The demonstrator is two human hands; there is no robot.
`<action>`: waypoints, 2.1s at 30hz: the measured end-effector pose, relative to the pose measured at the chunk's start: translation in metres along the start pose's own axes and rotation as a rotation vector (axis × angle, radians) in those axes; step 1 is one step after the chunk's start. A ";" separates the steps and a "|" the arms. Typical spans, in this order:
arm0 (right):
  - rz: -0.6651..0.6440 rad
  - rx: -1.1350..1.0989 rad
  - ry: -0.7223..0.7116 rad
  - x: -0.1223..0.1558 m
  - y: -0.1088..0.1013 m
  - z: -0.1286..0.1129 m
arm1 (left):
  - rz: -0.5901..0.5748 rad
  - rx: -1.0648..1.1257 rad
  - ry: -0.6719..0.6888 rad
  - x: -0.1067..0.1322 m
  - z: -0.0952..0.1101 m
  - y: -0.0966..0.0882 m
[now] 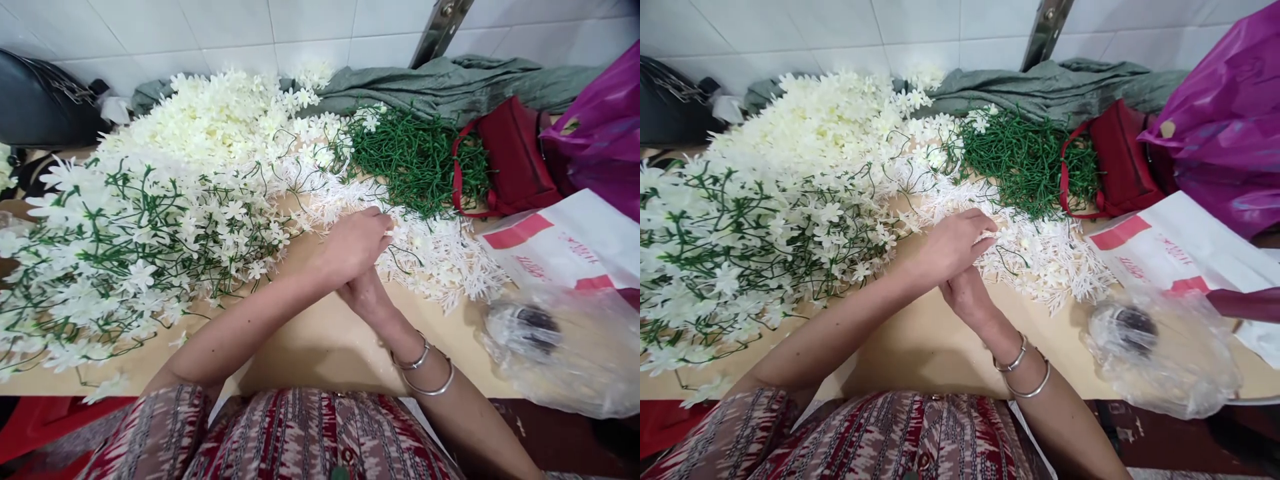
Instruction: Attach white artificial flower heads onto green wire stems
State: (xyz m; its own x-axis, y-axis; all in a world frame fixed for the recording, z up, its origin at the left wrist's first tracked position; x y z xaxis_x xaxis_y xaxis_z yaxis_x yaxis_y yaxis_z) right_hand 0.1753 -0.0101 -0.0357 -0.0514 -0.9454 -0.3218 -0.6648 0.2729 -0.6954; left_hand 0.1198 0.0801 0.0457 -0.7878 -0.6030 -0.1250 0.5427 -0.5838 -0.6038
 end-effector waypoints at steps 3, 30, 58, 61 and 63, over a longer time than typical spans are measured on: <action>0.014 -0.009 0.005 0.001 0.001 0.004 | -0.061 -0.142 -0.042 -0.021 0.001 0.016; 0.256 -0.504 0.424 -0.010 -0.043 -0.011 | 0.349 1.090 -0.192 0.076 -0.052 -0.012; 0.181 -0.455 0.491 -0.008 -0.037 -0.013 | 0.473 0.897 -0.157 0.081 -0.049 -0.005; 0.215 -0.476 0.502 -0.008 -0.041 -0.010 | 0.499 0.866 -0.152 0.083 -0.048 -0.005; 0.231 -0.474 0.493 -0.008 -0.043 -0.009 | 0.507 0.794 -0.122 0.084 -0.044 -0.006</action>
State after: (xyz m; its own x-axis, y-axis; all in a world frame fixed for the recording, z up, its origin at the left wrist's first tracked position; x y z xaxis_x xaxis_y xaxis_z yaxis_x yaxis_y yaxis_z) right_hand 0.1973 -0.0156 0.0027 -0.4856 -0.8739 -0.0218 -0.8424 0.4745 -0.2554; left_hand 0.0375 0.0565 0.0040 -0.3928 -0.9124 -0.1153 0.8863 -0.4090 0.2173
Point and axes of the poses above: each hand's wrist, its own x-axis away from the middle knuckle, its own y-axis out of the palm, z = x × y, the point moved 2 cm from there along -x, towards the middle knuckle, and after that the axes turned 14 degrees about x, right-handed, at the moved point
